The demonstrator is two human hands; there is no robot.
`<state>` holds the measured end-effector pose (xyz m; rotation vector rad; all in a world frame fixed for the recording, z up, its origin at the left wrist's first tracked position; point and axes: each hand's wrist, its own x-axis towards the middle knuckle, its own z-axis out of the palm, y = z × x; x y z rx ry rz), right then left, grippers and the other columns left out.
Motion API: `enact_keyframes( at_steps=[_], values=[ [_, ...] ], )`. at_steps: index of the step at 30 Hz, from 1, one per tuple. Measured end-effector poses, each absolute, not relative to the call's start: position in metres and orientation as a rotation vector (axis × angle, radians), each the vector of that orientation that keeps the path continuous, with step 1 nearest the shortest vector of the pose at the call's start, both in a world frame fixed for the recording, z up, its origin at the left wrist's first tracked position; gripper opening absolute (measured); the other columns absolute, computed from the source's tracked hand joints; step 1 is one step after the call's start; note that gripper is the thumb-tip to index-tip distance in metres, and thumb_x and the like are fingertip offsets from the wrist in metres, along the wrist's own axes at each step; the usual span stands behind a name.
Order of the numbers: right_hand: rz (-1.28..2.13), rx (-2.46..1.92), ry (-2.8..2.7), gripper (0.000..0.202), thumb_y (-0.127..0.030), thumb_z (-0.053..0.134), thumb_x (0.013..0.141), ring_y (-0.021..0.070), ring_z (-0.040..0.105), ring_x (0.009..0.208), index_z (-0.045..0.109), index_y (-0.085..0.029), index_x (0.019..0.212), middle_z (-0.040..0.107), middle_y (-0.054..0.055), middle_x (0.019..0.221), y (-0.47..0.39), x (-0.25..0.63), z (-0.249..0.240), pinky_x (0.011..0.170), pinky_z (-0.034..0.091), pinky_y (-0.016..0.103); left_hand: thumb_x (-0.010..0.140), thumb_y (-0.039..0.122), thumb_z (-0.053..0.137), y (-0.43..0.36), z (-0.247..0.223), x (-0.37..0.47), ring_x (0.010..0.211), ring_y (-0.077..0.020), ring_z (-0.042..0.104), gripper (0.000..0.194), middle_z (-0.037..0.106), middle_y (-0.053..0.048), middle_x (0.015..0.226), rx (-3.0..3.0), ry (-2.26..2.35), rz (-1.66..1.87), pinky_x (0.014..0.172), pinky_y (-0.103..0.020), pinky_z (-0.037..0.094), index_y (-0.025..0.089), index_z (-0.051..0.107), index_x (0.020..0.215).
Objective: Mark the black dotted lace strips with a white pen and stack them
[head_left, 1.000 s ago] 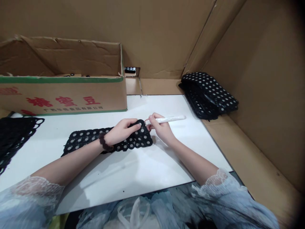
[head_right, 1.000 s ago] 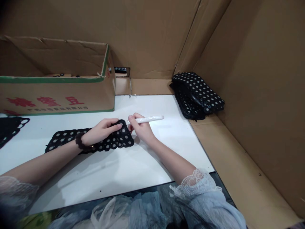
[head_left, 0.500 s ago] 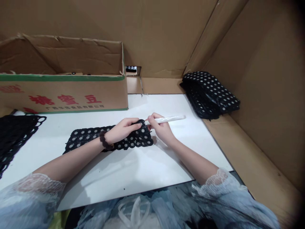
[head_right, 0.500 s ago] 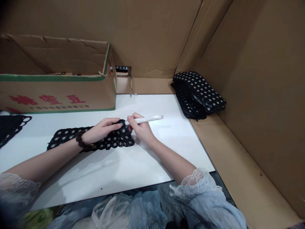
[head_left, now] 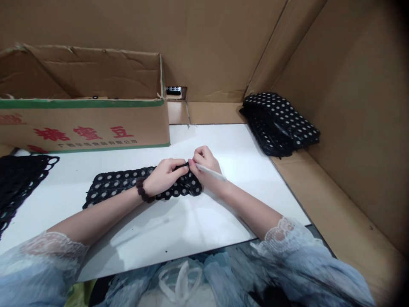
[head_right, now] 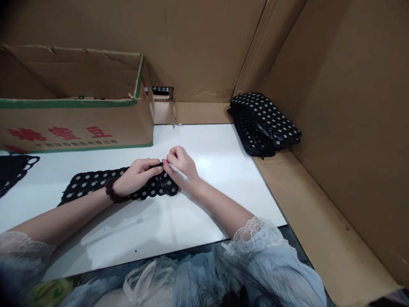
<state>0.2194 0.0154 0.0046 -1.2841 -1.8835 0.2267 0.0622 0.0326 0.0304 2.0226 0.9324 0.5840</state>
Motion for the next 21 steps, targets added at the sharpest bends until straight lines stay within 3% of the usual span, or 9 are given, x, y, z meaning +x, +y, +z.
enact_keyframes(
  at_steps=[9,12,15,18,21],
  values=[
    [-0.046,-1.329,-1.974,0.025,-0.029,0.035,0.084,0.0159,0.042,0.078,0.047,-0.018,0.066,0.049,0.008,0.083,0.018,0.221,0.011,0.057,0.032,0.027,0.08,0.032,0.039,0.037,0.028,0.062,0.061,-0.0102,0.04,0.025,0.047,0.004,0.063,1.953,0.968,0.577,0.06,-0.022,0.033,0.014,0.053,0.068],
    [0.181,-1.304,-1.85,0.027,-0.031,0.037,0.083,0.0137,0.045,0.074,0.046,-0.017,0.063,0.049,0.007,0.084,0.014,0.221,0.013,0.063,0.037,0.027,0.081,0.034,0.039,0.038,0.025,0.061,0.06,-0.0102,0.04,0.027,0.045,0.004,0.063,1.949,0.987,0.594,0.059,-0.022,0.033,0.014,0.05,0.067],
    [0.652,-1.243,-1.627,0.028,-0.036,0.038,0.083,0.0114,0.05,0.068,0.049,-0.017,0.066,0.052,0.004,0.079,0.012,0.226,0.014,0.065,0.042,0.026,0.081,0.037,0.039,0.039,0.02,0.06,0.059,-0.0103,0.039,0.029,0.044,0.004,0.061,1.956,1.008,0.615,0.057,-0.022,0.033,0.015,0.048,0.066],
    [1.066,-1.199,-1.473,0.031,-0.043,0.041,0.081,0.0107,0.053,0.059,0.051,-0.016,0.068,0.055,0.002,0.071,0.012,0.234,0.014,0.053,0.044,0.023,0.082,0.04,0.038,0.04,0.019,0.059,0.06,-0.0106,0.04,0.03,0.045,0.003,0.063,1.965,1.029,0.642,0.057,-0.022,0.033,0.015,0.048,0.067],
    [1.177,-1.234,-1.452,0.031,-0.046,0.045,0.078,0.0089,0.049,0.046,0.052,-0.017,0.067,0.053,-0.001,0.058,0.014,0.238,0.014,0.041,0.038,0.02,0.082,0.041,0.038,0.04,0.02,0.058,0.063,-0.0112,0.042,0.031,0.047,0.003,0.066,1.971,1.015,0.663,0.059,-0.022,0.035,0.015,0.049,0.069]
  ],
)
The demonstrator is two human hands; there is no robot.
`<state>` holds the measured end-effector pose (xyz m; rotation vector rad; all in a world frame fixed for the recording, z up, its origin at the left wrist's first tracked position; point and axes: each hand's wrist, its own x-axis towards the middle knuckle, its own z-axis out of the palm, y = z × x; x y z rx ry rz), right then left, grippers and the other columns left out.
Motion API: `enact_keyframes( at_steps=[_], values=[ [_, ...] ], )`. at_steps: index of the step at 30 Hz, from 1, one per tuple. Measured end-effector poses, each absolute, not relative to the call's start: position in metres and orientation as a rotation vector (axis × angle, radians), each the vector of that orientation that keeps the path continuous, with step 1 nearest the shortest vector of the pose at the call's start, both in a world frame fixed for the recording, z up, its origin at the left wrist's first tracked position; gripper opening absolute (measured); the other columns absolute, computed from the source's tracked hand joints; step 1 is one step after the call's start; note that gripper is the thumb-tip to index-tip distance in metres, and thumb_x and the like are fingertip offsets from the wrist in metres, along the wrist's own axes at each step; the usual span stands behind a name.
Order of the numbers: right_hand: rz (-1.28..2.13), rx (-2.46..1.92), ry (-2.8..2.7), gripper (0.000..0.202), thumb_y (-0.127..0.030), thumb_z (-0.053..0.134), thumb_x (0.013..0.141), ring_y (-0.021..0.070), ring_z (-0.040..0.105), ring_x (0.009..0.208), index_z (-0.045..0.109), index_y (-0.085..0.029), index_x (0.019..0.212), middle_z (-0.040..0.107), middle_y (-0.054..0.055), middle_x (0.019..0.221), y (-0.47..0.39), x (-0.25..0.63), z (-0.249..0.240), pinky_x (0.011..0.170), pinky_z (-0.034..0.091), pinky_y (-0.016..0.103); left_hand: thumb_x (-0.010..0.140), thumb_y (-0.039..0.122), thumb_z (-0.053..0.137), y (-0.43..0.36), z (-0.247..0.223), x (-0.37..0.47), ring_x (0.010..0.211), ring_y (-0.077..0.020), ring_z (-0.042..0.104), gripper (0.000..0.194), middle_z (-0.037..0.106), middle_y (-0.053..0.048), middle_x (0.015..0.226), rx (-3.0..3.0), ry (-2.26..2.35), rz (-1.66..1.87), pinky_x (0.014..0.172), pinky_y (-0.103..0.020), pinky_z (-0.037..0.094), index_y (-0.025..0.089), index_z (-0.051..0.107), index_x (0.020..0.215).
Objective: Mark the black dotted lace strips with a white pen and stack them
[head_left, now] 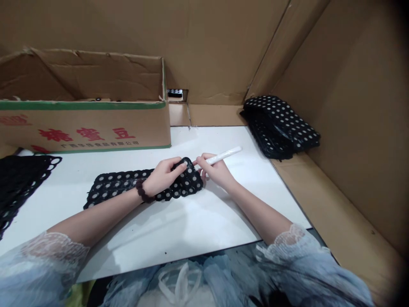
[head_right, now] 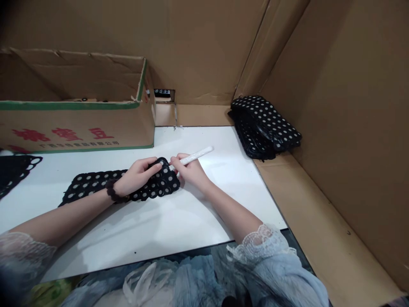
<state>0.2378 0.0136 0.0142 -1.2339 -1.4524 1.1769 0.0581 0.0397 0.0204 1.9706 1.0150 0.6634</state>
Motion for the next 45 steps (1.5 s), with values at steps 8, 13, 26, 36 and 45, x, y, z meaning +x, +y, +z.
enact_keyframes(
  at_steps=[8,13,26,36,45],
  values=[
    [1.136,-1.17,-1.551,0.029,-0.041,0.043,0.08,0.0095,0.053,0.054,0.056,-0.017,0.071,0.057,0.0,0.067,0.009,0.235,0.02,0.053,0.043,0.022,0.069,0.044,0.059,0.042,0.02,0.055,0.071,-0.0154,0.051,0.03,0.056,-0.001,0.073,1.929,0.918,0.536,0.064,-0.025,0.04,0.014,0.057,0.074],
    [1.138,-1.155,-1.553,0.027,-0.038,0.042,0.081,0.01,0.054,0.059,0.058,-0.017,0.078,0.058,0.001,0.076,0.008,0.236,0.021,0.056,0.044,0.023,0.07,0.043,0.057,0.041,0.022,0.055,0.069,-0.0138,0.052,0.03,0.057,-0.001,0.074,1.786,0.923,0.53,0.063,-0.024,0.042,0.013,0.057,0.077],
    [1.021,-1.129,-1.65,0.027,-0.038,0.038,0.083,0.0121,0.052,0.072,0.058,-0.019,0.081,0.054,0.002,0.083,0.009,0.235,0.018,0.065,0.045,0.025,0.07,0.042,0.058,0.045,0.018,0.054,0.071,-0.0141,0.052,0.03,0.059,-0.001,0.076,1.774,0.892,0.55,0.065,-0.024,0.041,0.013,0.057,0.078],
    [0.743,-1.151,-1.806,0.027,-0.033,0.034,0.086,0.0118,0.049,0.081,0.051,-0.017,0.072,0.047,0.004,0.092,0.009,0.229,0.007,0.076,0.041,0.027,0.074,0.038,0.054,0.042,0.022,0.057,0.069,-0.0124,0.047,0.024,0.053,0.002,0.073,1.886,0.873,0.592,0.065,-0.023,0.038,0.014,0.054,0.075],
    [-0.024,-1.509,-2.198,0.033,-0.031,0.022,0.09,0.0109,0.049,0.074,0.051,-0.017,0.084,0.051,0.006,0.092,0.014,0.219,0.003,0.048,0.027,0.022,0.077,0.03,0.049,0.041,0.021,0.06,0.076,-0.0148,0.049,0.019,0.056,-0.001,0.08,1.933,0.892,0.65,0.071,-0.025,0.039,0.013,0.054,0.081]
  ],
)
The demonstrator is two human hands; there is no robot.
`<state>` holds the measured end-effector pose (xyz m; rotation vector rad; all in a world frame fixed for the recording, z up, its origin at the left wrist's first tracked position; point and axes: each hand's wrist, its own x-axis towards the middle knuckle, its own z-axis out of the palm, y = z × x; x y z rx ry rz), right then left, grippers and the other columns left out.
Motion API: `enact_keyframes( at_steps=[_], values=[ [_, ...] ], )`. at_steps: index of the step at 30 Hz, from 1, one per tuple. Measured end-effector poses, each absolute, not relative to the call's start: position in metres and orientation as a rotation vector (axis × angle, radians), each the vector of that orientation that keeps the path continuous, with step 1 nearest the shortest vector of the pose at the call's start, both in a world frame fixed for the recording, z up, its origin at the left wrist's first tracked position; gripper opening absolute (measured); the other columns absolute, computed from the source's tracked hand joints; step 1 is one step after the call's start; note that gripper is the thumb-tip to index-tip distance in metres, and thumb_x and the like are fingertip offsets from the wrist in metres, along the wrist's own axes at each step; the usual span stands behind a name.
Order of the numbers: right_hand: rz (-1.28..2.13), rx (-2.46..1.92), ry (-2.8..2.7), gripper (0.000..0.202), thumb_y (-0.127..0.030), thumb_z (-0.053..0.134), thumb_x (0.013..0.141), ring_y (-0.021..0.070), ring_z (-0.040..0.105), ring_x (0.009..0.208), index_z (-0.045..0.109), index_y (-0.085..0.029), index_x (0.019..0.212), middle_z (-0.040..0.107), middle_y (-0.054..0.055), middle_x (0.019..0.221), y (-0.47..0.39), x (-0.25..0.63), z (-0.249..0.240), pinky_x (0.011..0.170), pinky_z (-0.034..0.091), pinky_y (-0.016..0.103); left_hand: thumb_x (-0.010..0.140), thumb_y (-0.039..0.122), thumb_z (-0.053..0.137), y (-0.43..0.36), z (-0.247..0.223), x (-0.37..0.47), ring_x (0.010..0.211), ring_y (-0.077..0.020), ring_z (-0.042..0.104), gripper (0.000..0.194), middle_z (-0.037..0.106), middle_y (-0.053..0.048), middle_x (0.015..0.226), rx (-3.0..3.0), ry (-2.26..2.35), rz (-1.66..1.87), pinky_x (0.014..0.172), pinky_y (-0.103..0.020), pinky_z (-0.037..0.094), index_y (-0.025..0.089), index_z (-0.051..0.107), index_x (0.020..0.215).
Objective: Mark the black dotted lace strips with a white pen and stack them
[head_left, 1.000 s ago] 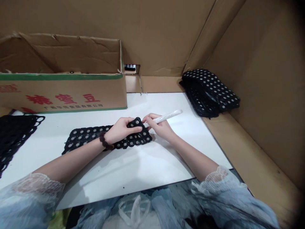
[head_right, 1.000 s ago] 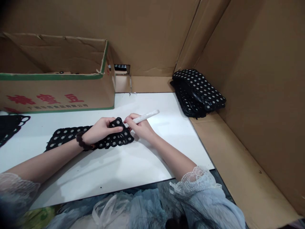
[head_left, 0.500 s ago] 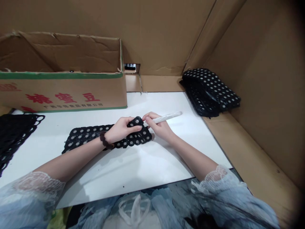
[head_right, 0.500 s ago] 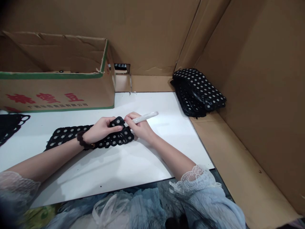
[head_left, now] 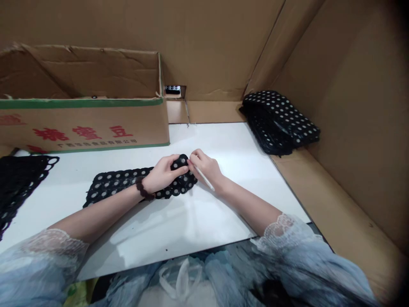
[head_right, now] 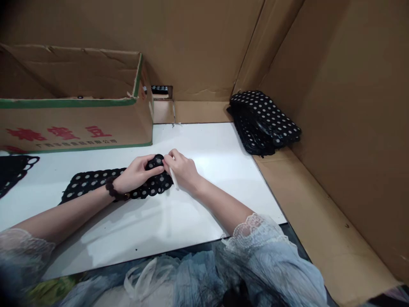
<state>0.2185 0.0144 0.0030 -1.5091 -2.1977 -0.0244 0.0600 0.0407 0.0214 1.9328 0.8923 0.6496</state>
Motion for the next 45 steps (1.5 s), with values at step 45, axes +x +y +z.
enact_keyframes(
  at_steps=[45],
  values=[
    [0.561,-1.393,-2.063,0.022,-0.035,0.024,0.087,0.0091,0.029,0.044,0.036,-0.021,0.076,0.038,-0.003,0.055,0.014,0.212,0.005,0.048,0.022,0.023,0.075,0.033,0.049,0.039,0.018,0.058,0.07,-0.0147,0.05,0.02,0.054,0.0,0.071,1.837,0.979,0.666,0.065,-0.025,0.04,0.014,0.051,0.073]
  ],
)
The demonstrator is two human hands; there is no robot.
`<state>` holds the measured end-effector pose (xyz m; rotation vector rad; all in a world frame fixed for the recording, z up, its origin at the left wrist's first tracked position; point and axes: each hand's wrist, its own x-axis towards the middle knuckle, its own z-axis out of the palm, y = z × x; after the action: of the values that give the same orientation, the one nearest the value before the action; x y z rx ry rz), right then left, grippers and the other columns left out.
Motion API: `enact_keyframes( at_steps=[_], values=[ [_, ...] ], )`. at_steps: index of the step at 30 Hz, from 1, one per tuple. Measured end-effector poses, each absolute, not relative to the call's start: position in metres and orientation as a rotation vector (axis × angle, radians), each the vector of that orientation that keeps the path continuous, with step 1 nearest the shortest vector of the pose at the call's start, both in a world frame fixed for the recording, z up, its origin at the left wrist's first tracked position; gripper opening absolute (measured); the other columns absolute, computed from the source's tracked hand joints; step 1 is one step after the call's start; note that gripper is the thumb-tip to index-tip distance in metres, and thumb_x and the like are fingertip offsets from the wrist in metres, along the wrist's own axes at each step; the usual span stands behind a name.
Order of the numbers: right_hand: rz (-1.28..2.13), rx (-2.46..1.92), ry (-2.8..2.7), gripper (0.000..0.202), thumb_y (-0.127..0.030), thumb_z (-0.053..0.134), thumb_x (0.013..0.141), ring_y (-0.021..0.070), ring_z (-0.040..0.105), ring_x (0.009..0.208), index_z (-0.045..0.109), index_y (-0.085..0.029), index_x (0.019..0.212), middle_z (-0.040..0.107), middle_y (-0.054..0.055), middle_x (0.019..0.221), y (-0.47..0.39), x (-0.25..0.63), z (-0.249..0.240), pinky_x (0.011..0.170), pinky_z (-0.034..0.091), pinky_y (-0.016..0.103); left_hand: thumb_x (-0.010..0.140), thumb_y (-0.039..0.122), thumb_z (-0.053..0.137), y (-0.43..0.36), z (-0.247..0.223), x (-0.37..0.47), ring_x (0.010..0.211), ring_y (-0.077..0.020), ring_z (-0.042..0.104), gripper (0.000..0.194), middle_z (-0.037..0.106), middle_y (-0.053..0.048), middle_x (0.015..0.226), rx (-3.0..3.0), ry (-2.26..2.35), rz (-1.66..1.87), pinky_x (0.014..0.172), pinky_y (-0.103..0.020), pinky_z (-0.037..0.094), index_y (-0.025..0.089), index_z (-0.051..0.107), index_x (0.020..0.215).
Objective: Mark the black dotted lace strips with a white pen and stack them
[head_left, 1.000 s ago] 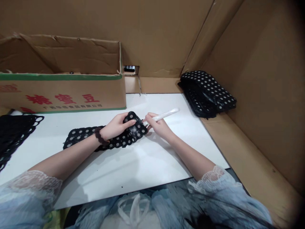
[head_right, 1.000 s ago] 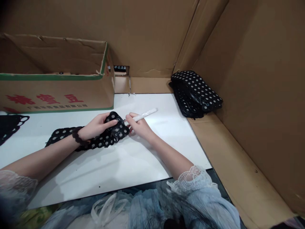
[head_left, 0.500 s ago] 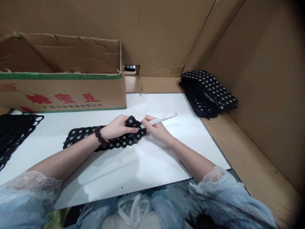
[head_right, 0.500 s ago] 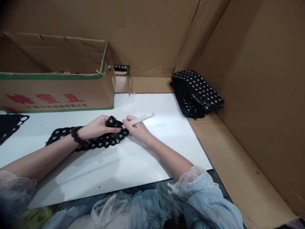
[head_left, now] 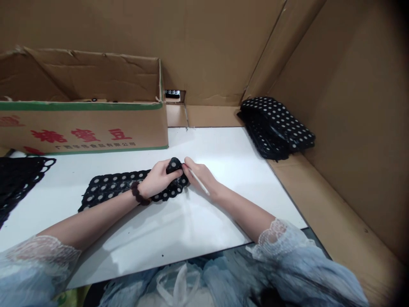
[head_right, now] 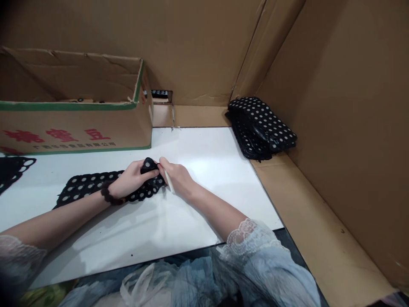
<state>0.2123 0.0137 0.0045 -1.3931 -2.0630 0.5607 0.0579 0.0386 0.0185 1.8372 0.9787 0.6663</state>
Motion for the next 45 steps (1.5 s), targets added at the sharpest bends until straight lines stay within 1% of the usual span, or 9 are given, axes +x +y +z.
enact_keyframes(
  at_steps=[5,12,17,22,26,33,37,42,45],
  values=[
    [0.533,-1.4,-1.967,0.022,-0.036,0.027,0.086,0.0093,0.032,0.044,0.037,-0.021,0.074,0.04,-0.003,0.054,0.015,0.212,0.008,0.047,0.021,0.023,0.076,0.035,0.048,0.043,0.019,0.055,0.074,-0.0158,0.051,0.022,0.056,-0.001,0.076,1.835,0.927,0.628,0.068,-0.026,0.04,0.014,0.052,0.078],
    [1.232,-1.276,-1.529,0.032,-0.049,0.031,0.083,0.0066,0.042,0.038,0.036,-0.02,0.069,0.049,-0.004,0.053,0.015,0.233,0.01,0.038,0.031,0.018,0.076,0.036,0.048,0.047,0.017,0.054,0.07,-0.0142,0.048,0.021,0.053,0.001,0.072,1.936,1.062,0.689,0.068,-0.025,0.039,0.016,0.05,0.077],
    [1.225,-1.209,-1.539,0.033,-0.048,0.037,0.081,0.0065,0.045,0.042,0.038,-0.019,0.066,0.05,-0.004,0.054,0.009,0.232,0.014,0.042,0.035,0.018,0.078,0.036,0.046,0.045,0.023,0.058,0.073,-0.0138,0.048,0.02,0.053,0.001,0.074,1.983,1.011,0.663,0.07,-0.024,0.038,0.016,0.05,0.077],
    [1.221,-1.201,-1.491,0.031,-0.047,0.037,0.081,0.0091,0.05,0.047,0.037,-0.019,0.066,0.051,-0.004,0.052,0.007,0.229,0.014,0.047,0.039,0.02,0.07,0.041,0.057,0.046,0.027,0.056,0.065,-0.0126,0.047,0.026,0.052,0.003,0.067,1.921,0.985,0.502,0.059,-0.022,0.037,0.015,0.052,0.071],
    [1.229,-1.215,-1.505,0.031,-0.046,0.037,0.081,0.0097,0.05,0.049,0.036,-0.019,0.066,0.052,-0.003,0.052,0.008,0.23,0.014,0.048,0.039,0.021,0.069,0.039,0.057,0.045,0.026,0.055,0.06,-0.0114,0.046,0.025,0.052,0.003,0.063,1.825,0.977,0.506,0.056,-0.022,0.035,0.014,0.055,0.068],
    [1.087,-1.221,-1.623,0.031,-0.043,0.037,0.082,0.0093,0.049,0.054,0.038,-0.019,0.063,0.049,-0.003,0.054,0.007,0.229,0.014,0.055,0.038,0.022,0.067,0.039,0.058,0.041,0.029,0.057,0.059,-0.0111,0.044,0.026,0.05,0.002,0.061,1.802,1.024,0.543,0.055,-0.023,0.035,0.014,0.054,0.066],
    [0.978,-1.247,-1.751,0.029,-0.04,0.033,0.084,0.0095,0.045,0.054,0.034,-0.019,0.063,0.045,-0.003,0.056,0.008,0.228,0.008,0.053,0.033,0.021,0.069,0.035,0.056,0.039,0.025,0.059,0.058,-0.0106,0.044,0.022,0.048,0.003,0.06,1.816,1.018,0.562,0.054,-0.022,0.035,0.015,0.051,0.065],
    [0.509,-1.428,-2.085,0.023,-0.033,0.029,0.086,0.0099,0.037,0.049,0.034,-0.02,0.068,0.046,-0.001,0.058,0.011,0.223,0.001,0.049,0.023,0.023,0.07,0.03,0.053,0.038,0.02,0.06,0.061,-0.0113,0.046,0.017,0.05,0.003,0.063,1.896,1.042,0.583,0.058,-0.023,0.037,0.014,0.053,0.064],
    [0.234,-1.533,-2.173,0.023,-0.03,0.026,0.088,0.0116,0.04,0.05,0.038,-0.019,0.071,0.051,0.002,0.062,0.013,0.221,0.001,0.05,0.019,0.025,0.071,0.03,0.052,0.04,0.022,0.06,0.061,-0.0117,0.047,0.017,0.051,0.002,0.063,1.836,0.991,0.565,0.058,-0.023,0.038,0.014,0.054,0.066]
  ],
)
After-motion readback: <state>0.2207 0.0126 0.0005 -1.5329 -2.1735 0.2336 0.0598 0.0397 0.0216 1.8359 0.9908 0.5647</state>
